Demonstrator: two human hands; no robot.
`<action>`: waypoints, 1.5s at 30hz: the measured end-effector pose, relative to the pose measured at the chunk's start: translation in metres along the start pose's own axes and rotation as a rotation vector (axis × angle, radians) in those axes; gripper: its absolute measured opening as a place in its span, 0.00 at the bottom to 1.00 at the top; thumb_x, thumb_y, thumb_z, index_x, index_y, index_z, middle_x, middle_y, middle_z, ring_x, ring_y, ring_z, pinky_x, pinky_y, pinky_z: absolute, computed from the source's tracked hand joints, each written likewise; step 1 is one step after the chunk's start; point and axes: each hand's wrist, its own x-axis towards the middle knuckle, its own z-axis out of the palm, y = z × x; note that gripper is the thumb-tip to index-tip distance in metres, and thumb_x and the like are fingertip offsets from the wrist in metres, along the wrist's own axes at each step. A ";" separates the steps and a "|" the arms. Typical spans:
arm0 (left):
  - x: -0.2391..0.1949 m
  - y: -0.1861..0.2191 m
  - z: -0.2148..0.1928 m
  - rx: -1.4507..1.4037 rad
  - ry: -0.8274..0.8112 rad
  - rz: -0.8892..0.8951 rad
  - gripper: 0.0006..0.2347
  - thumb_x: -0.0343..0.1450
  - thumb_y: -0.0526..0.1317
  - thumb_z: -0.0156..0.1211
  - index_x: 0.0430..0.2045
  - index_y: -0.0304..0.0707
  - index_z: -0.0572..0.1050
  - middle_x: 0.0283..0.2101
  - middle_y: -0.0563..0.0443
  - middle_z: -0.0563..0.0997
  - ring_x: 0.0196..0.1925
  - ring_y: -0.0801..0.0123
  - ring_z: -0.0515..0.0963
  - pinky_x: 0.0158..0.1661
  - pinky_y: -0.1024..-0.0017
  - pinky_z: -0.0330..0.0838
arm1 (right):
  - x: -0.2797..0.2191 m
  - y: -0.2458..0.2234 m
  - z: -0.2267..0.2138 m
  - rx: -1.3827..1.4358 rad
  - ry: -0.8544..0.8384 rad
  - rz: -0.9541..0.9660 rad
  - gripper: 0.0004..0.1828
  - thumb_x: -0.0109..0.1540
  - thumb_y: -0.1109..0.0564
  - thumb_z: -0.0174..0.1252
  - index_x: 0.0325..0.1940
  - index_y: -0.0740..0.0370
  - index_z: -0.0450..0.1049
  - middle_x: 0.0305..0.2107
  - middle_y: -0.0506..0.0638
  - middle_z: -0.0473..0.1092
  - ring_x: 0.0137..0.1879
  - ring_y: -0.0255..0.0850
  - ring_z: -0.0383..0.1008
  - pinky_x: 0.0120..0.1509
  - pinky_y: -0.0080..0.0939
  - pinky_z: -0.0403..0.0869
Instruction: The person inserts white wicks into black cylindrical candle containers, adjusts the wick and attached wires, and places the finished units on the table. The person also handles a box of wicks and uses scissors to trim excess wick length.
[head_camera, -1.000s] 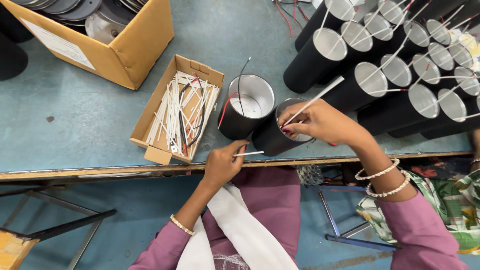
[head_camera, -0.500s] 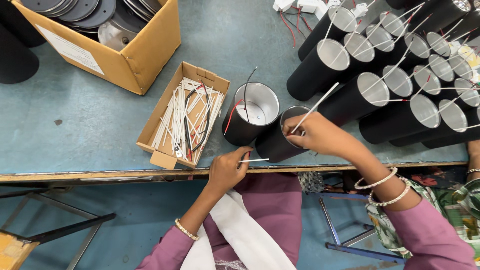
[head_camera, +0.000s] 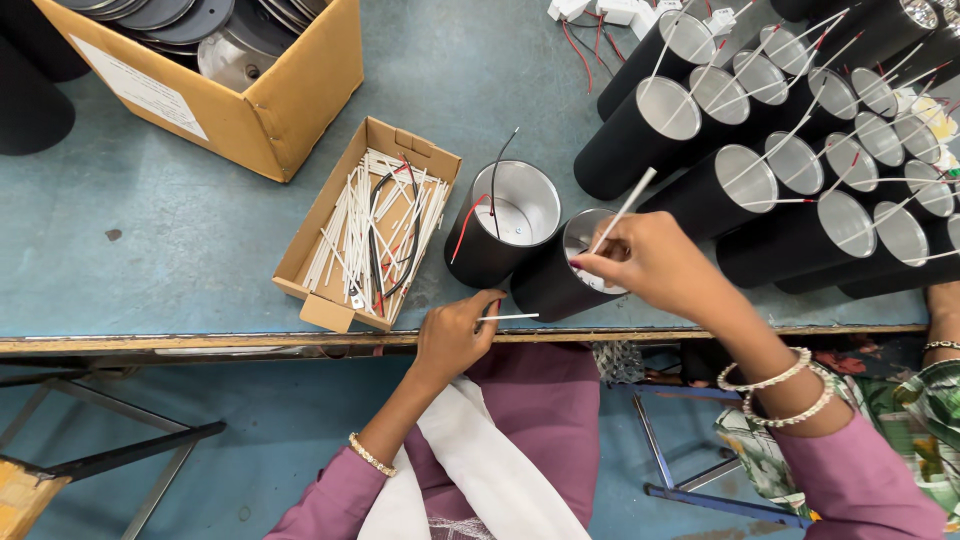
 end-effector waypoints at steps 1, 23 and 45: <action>0.000 0.000 0.000 0.002 0.003 0.006 0.07 0.70 0.37 0.62 0.40 0.44 0.80 0.17 0.44 0.77 0.19 0.54 0.78 0.24 0.59 0.69 | 0.001 0.000 0.003 -0.006 -0.033 -0.018 0.13 0.61 0.56 0.67 0.29 0.70 0.77 0.15 0.51 0.71 0.23 0.35 0.71 0.29 0.38 0.70; 0.000 0.001 -0.001 -0.003 -0.033 -0.025 0.07 0.70 0.37 0.62 0.40 0.44 0.80 0.17 0.45 0.77 0.18 0.55 0.78 0.24 0.59 0.70 | 0.001 0.002 0.007 0.017 -0.083 0.055 0.17 0.69 0.53 0.61 0.34 0.72 0.78 0.20 0.56 0.71 0.27 0.38 0.70 0.33 0.39 0.69; -0.001 -0.001 0.001 0.009 -0.038 -0.046 0.07 0.70 0.37 0.62 0.40 0.45 0.81 0.16 0.44 0.77 0.18 0.54 0.77 0.23 0.58 0.68 | -0.015 -0.007 -0.011 0.657 0.013 0.002 0.08 0.58 0.58 0.61 0.41 0.60 0.74 0.33 0.38 0.75 0.36 0.23 0.77 0.39 0.25 0.75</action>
